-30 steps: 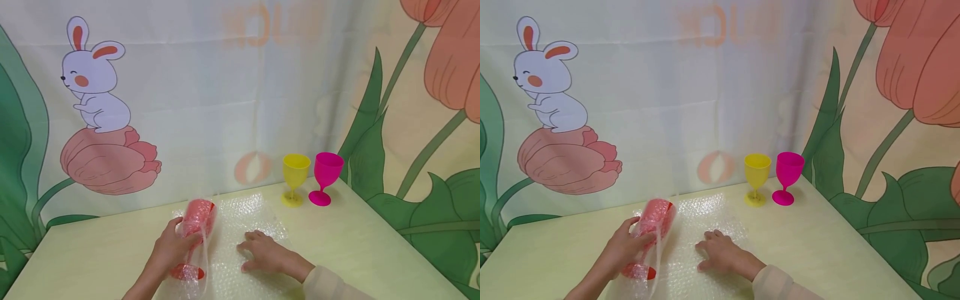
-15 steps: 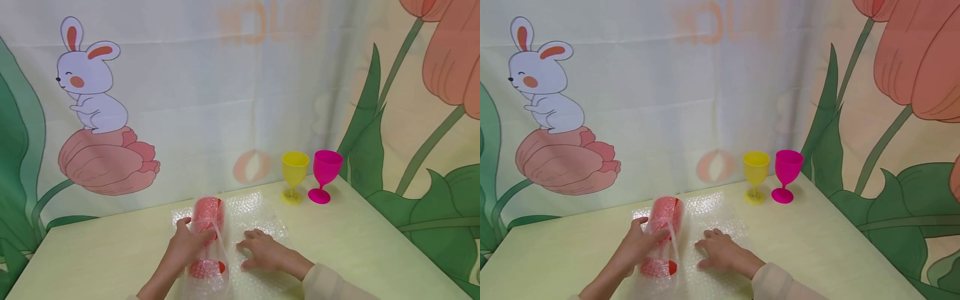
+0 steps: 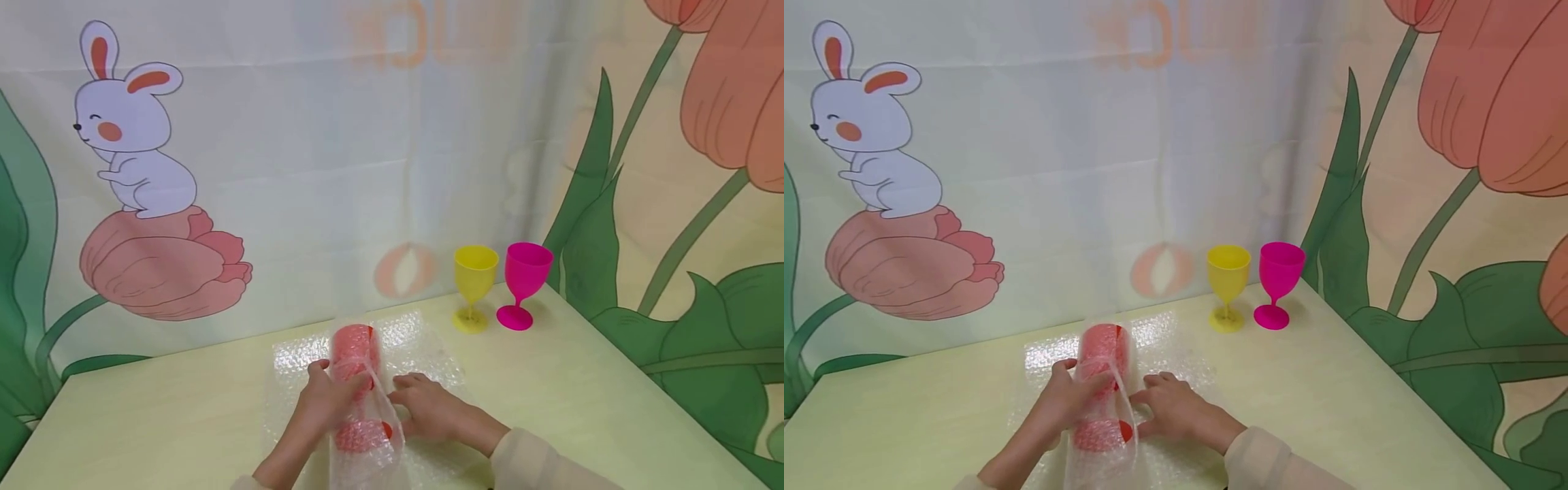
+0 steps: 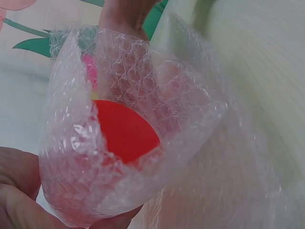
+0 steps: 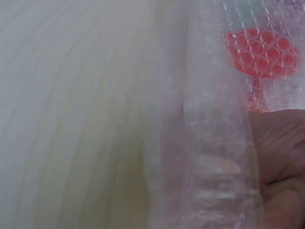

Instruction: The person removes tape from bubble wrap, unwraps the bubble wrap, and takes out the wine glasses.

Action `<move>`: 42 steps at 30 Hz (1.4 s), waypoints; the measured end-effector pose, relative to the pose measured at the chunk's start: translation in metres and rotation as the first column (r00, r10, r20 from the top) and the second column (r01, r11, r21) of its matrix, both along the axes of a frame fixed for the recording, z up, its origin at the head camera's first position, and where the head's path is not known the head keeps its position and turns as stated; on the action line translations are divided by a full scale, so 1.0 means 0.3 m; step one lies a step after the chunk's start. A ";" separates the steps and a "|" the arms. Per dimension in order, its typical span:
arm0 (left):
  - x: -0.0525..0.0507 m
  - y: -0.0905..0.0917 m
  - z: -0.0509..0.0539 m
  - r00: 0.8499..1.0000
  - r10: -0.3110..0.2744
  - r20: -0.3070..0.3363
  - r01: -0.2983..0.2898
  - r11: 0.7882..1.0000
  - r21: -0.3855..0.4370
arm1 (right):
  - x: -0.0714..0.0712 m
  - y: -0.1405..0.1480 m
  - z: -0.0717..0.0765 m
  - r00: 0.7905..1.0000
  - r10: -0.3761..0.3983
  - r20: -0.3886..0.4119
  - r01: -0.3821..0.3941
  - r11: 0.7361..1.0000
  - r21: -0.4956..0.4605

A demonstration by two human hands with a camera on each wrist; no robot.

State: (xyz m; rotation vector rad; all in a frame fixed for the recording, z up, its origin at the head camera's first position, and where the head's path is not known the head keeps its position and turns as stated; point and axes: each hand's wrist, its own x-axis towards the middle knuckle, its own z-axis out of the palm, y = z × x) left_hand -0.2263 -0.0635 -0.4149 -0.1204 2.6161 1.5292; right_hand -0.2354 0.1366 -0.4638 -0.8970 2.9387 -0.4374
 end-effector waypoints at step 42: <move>-0.043 0.093 -0.049 0.995 -0.099 -0.009 0.095 0.971 -0.218 | -0.090 0.048 0.066 0.961 -0.084 0.263 0.189 0.896 -0.403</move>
